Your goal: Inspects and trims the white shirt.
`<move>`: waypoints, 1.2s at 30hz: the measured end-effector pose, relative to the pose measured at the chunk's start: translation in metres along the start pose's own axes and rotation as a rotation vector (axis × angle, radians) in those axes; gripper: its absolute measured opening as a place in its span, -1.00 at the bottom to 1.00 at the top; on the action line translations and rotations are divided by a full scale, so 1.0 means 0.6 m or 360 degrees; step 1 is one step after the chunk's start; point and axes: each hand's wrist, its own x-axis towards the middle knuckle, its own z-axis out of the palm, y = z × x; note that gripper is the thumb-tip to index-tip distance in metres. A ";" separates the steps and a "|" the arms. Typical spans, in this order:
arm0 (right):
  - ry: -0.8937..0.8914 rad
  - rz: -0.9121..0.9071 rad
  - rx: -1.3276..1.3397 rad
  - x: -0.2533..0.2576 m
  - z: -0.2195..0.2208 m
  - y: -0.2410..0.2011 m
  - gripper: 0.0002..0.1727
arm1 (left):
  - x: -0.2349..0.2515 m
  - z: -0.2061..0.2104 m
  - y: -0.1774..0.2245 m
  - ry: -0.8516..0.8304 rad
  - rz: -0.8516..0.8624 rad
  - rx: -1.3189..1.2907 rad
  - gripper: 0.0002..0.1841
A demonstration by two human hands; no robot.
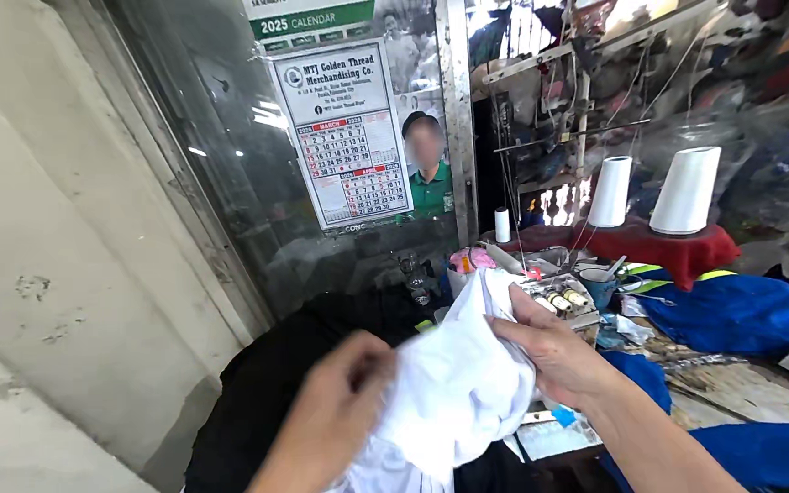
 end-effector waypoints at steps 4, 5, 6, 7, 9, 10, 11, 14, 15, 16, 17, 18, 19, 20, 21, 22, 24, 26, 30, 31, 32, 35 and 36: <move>0.0142 0.0087 -0.0225 0.005 -0.027 0.014 -0.65 | 0.046 -0.093 0.032 0.0494 -0.0004 0.0078 -0.84; 0.0157 0.0100 -0.0209 0.003 -0.023 0.015 -0.62 | 0.054 -0.104 0.038 0.0563 0.0040 0.0196 -0.83; 0.0187 0.0111 -0.0182 0.001 -0.020 0.016 -0.58 | 0.060 -0.111 0.042 0.0614 0.0064 0.0296 -0.82; 0.0252 0.0130 -0.0160 -0.001 -0.015 0.017 -0.52 | 0.065 -0.117 0.042 0.0644 0.0073 0.0353 -0.81; 0.0381 0.0207 -0.0101 -0.001 -0.012 0.014 -0.36 | 0.070 -0.126 0.035 0.0652 0.0044 0.0418 -0.80; 0.0403 0.0250 -0.0049 -0.001 -0.014 0.011 -0.29 | 0.069 -0.128 0.029 0.0640 0.0024 0.0430 -0.80; 0.0427 0.0277 0.0027 -0.002 -0.015 0.006 -0.26 | 0.068 -0.129 0.022 0.0614 0.0013 0.0442 -0.80; 0.0497 0.0273 0.0212 -0.004 -0.022 -0.008 -0.23 | 0.060 -0.124 0.002 0.0526 0.0009 0.0533 -0.80; 0.0523 0.0256 0.0249 -0.005 -0.024 -0.011 -0.24 | 0.058 -0.125 -0.004 0.0503 0.0012 0.0571 -0.79; 0.0537 0.0244 0.0283 -0.004 -0.026 -0.012 -0.24 | 0.057 -0.127 -0.009 0.0487 0.0020 0.0589 -0.78; 0.0532 0.0241 0.0321 -0.004 -0.029 -0.012 -0.24 | 0.058 -0.131 -0.013 0.0481 0.0032 0.0586 -0.78; 0.0512 0.0235 0.0350 -0.004 -0.030 -0.012 -0.24 | 0.059 -0.137 -0.015 0.0476 0.0045 0.0566 -0.78; 0.0484 0.0217 0.0365 -0.003 -0.029 -0.012 -0.24 | 0.061 -0.143 -0.017 0.0464 0.0044 0.0543 -0.78; 0.0454 0.0196 0.0378 -0.003 -0.028 -0.012 -0.24 | 0.063 -0.149 -0.016 0.0448 0.0034 0.0532 -0.79; 0.0430 0.0178 0.0391 -0.002 -0.027 -0.012 -0.25 | 0.065 -0.154 -0.012 0.0433 0.0018 0.0530 -0.81; 0.0418 0.0163 0.0407 -0.001 -0.026 -0.014 -0.28 | 0.068 -0.159 -0.007 0.0420 -0.0001 0.0536 -0.81; 0.0398 0.0113 0.0413 0.003 -0.026 -0.018 -0.34 | 0.082 -0.172 -0.002 0.0432 0.0026 0.0574 -0.84; 0.0286 0.0048 0.0431 0.009 -0.024 -0.028 -0.38 | 0.101 -0.191 -0.001 0.0419 0.0064 0.0649 -0.85; 0.0135 -0.0017 0.0413 0.033 0.022 -0.070 -0.30 | 0.137 -0.206 0.003 0.0275 0.0059 0.0794 -0.83; 0.0050 -0.0039 0.0389 0.040 0.038 -0.080 -0.29 | 0.141 -0.195 0.012 0.0246 0.0062 0.0720 -0.80; -0.0033 -0.0049 0.0348 0.047 0.057 -0.090 -0.28 | 0.143 -0.174 0.025 0.0228 0.0071 0.0562 -0.77; -0.0319 -0.0096 0.0177 0.070 0.110 -0.120 -0.27 | 0.140 -0.095 0.071 0.0008 0.0065 -0.0065 -0.64; -0.0415 -0.0139 0.0124 0.078 0.122 -0.130 -0.26 | 0.143 -0.077 0.078 -0.0060 0.0066 -0.0186 -0.64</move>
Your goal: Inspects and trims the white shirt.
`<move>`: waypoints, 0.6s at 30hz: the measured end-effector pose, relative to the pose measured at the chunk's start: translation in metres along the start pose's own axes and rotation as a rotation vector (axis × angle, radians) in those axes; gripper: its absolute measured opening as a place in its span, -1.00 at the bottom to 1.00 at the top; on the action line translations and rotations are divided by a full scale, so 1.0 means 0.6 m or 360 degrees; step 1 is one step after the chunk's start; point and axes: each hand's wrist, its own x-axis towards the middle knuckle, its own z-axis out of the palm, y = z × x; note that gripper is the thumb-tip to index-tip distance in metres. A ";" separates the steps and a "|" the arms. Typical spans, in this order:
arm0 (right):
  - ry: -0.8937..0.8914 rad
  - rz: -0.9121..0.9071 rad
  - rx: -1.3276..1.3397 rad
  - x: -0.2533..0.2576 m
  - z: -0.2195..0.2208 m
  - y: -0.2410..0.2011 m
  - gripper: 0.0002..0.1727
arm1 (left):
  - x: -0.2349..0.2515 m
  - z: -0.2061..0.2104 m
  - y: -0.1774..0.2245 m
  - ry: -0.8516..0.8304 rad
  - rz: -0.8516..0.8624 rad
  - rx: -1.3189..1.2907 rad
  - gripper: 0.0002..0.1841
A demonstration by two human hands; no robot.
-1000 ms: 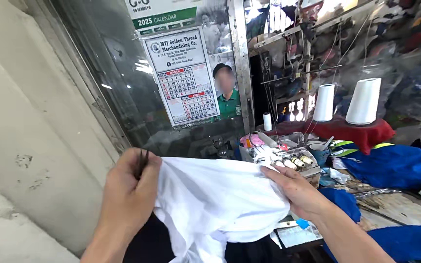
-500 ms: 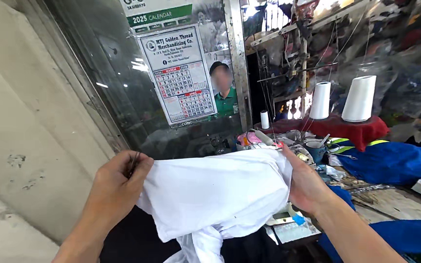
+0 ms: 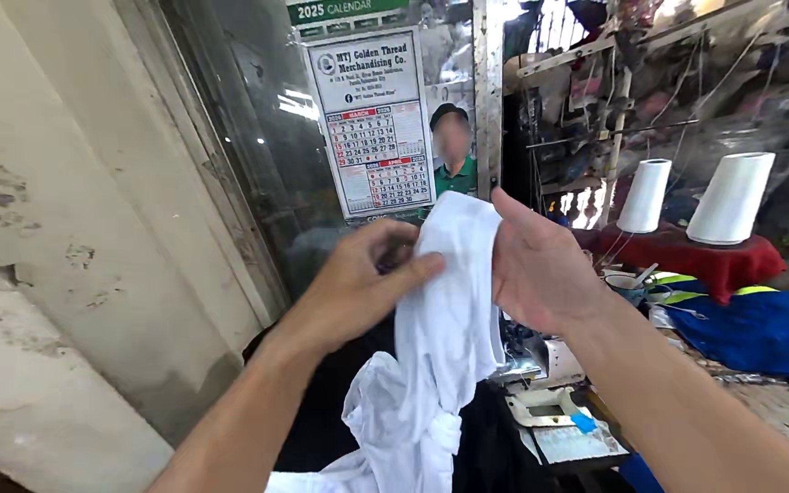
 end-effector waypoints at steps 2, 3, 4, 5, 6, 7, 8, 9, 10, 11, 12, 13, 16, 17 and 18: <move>-0.0120 -0.0116 -0.0180 0.014 0.008 -0.018 -0.22 | 0.017 0.002 0.001 0.0062 -0.0017 -0.0072 -0.78; -0.0124 -0.0203 -0.0343 0.017 0.007 -0.023 -0.23 | 0.024 -0.014 0.002 0.0154 -0.0028 -0.0062 -0.83; -0.0063 -0.0311 -0.0560 0.017 0.002 -0.020 -0.25 | 0.030 -0.036 0.006 0.0256 -0.0040 -0.0042 -0.87; 0.0020 -0.0426 -0.0843 0.014 -0.005 -0.010 -0.32 | 0.034 -0.059 0.014 0.0355 -0.0051 -0.0012 -0.89; 0.0013 -0.0494 -0.1159 0.005 -0.016 0.003 -0.40 | 0.036 -0.083 0.024 0.0424 -0.0046 0.0047 -0.90; -0.0091 -0.0545 -0.1471 0.000 -0.031 0.017 -0.45 | 0.039 -0.103 0.033 0.0482 -0.0037 0.0138 -0.90; -0.0205 -0.0596 -0.1759 0.000 -0.046 0.030 -0.40 | 0.041 -0.122 0.042 0.0540 -0.0040 0.0259 -0.88; -0.0318 -0.0639 -0.2010 0.002 -0.063 0.041 -0.35 | 0.046 -0.140 0.048 0.0608 -0.0049 0.0389 -0.86; -0.0388 -0.0705 -0.2213 0.005 -0.079 0.048 -0.37 | 0.049 -0.159 0.052 0.0676 -0.0078 0.0510 -0.82; -0.0398 -0.0780 -0.2372 0.008 -0.093 0.048 -0.44 | 0.052 -0.178 0.055 0.0743 -0.0111 0.0614 -0.78; -0.0355 -0.0879 -0.2493 0.012 -0.101 0.038 -0.54 | 0.054 -0.197 0.058 0.0809 -0.0130 0.0680 -0.74; -0.0286 -0.1034 -0.2563 0.017 -0.105 0.020 -0.63 | 0.056 -0.214 0.061 0.0875 -0.0150 0.0707 -0.71; 0.0055 -0.1596 -0.2493 0.034 -0.086 -0.054 -0.71 | 0.061 -0.252 0.080 0.1066 -0.0125 0.0687 -0.70; 0.0223 -0.1760 -0.2383 0.037 -0.072 -0.072 -0.70 | 0.063 -0.259 0.087 0.1113 -0.0085 0.0680 -0.70; 0.0375 -0.1793 -0.2277 0.035 -0.054 -0.082 -0.66 | 0.067 -0.264 0.096 0.1156 -0.0055 0.0655 -0.70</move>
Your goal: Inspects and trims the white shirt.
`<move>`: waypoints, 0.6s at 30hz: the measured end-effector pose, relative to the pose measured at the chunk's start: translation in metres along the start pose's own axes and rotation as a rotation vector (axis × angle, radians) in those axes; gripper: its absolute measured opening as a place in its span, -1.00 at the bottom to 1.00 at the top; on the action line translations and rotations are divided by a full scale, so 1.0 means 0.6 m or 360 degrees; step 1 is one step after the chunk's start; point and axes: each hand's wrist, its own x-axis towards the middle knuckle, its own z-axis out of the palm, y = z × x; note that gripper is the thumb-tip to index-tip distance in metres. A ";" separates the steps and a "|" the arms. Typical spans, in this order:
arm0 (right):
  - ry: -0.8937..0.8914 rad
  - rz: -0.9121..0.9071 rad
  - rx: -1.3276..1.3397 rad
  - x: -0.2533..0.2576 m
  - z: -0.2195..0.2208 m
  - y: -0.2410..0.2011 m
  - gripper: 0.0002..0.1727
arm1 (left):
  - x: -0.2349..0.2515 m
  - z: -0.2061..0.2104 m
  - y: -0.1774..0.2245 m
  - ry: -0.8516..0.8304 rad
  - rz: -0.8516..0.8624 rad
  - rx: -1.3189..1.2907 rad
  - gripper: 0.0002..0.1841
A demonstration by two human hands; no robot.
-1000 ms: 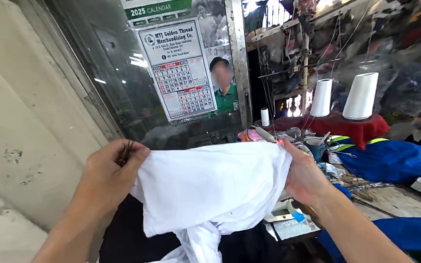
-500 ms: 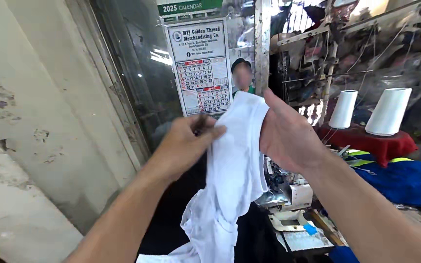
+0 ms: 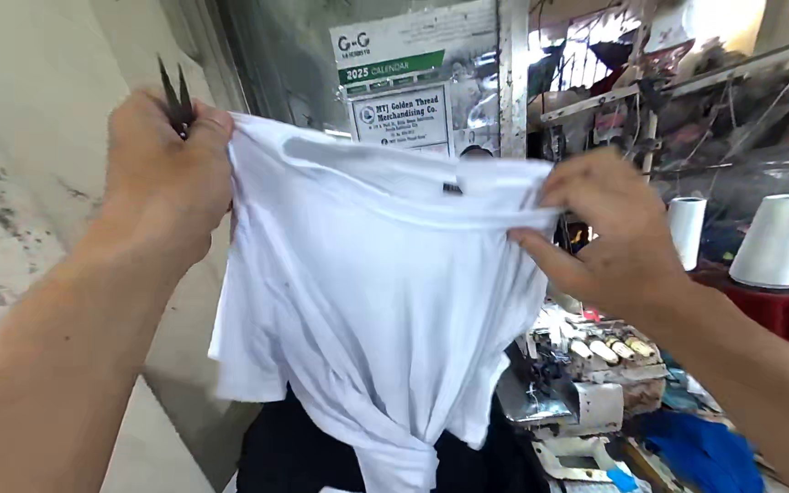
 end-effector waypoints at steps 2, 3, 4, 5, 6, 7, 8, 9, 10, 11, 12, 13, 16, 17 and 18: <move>-0.0073 0.0369 0.0091 0.007 0.007 -0.040 -0.34 | 0.015 -0.006 0.015 0.0077 -0.0018 -0.0096 -0.70; -0.0224 0.0557 0.0159 0.000 0.021 -0.053 -0.07 | 0.021 -0.010 0.023 0.0116 -0.0035 -0.0118 -0.71; -0.0418 0.0702 0.0204 -0.011 0.038 -0.056 0.07 | 0.027 -0.015 0.028 0.0143 -0.0049 -0.0092 -0.69; -0.0609 0.0783 0.0213 -0.024 0.051 -0.049 0.00 | 0.034 -0.022 0.029 0.0148 -0.0056 -0.0036 -0.65; -0.0743 0.0815 0.0215 -0.032 0.053 -0.035 -0.22 | 0.044 -0.031 0.021 0.0143 -0.0057 0.0039 -0.60; -0.0788 0.0816 0.0189 -0.035 0.047 -0.019 -0.49 | 0.057 -0.041 0.006 0.0146 -0.0050 0.0108 -0.55; -0.0807 0.0823 0.0151 -0.036 0.034 -0.004 -0.71 | 0.071 -0.054 -0.015 0.0152 -0.0031 0.0155 -0.51; -0.0870 0.0826 0.0122 -0.034 0.020 0.008 -0.79 | 0.081 -0.071 -0.036 0.0158 -0.0006 0.0177 -0.47; -0.0971 0.0827 0.0113 -0.033 0.005 0.017 -0.78 | 0.087 -0.089 -0.057 0.0191 0.0020 0.0178 -0.45; -0.1046 0.0862 0.0134 -0.031 -0.008 0.022 -0.75 | 0.086 -0.104 -0.070 0.0222 0.0001 0.0201 -0.44; -0.1025 0.0922 0.0180 -0.029 -0.022 0.024 -0.72 | 0.081 -0.112 -0.076 0.0232 -0.0040 0.0215 -0.44; -0.0904 0.1027 0.0260 -0.023 -0.035 0.025 -0.71 | 0.076 -0.114 -0.078 0.0249 -0.0085 0.0198 -0.43; -0.0494 0.1388 0.0586 0.015 -0.061 0.006 -0.70 | 0.070 -0.130 -0.078 0.0268 -0.0180 0.0143 -0.37; -0.0425 0.1412 0.0617 0.027 -0.066 -0.005 -0.72 | 0.074 -0.141 -0.083 0.0252 -0.0200 0.0166 -0.38; -0.0387 0.1361 0.0580 0.037 -0.072 -0.012 -0.72 | 0.081 -0.154 -0.095 0.0227 -0.0174 0.0205 -0.46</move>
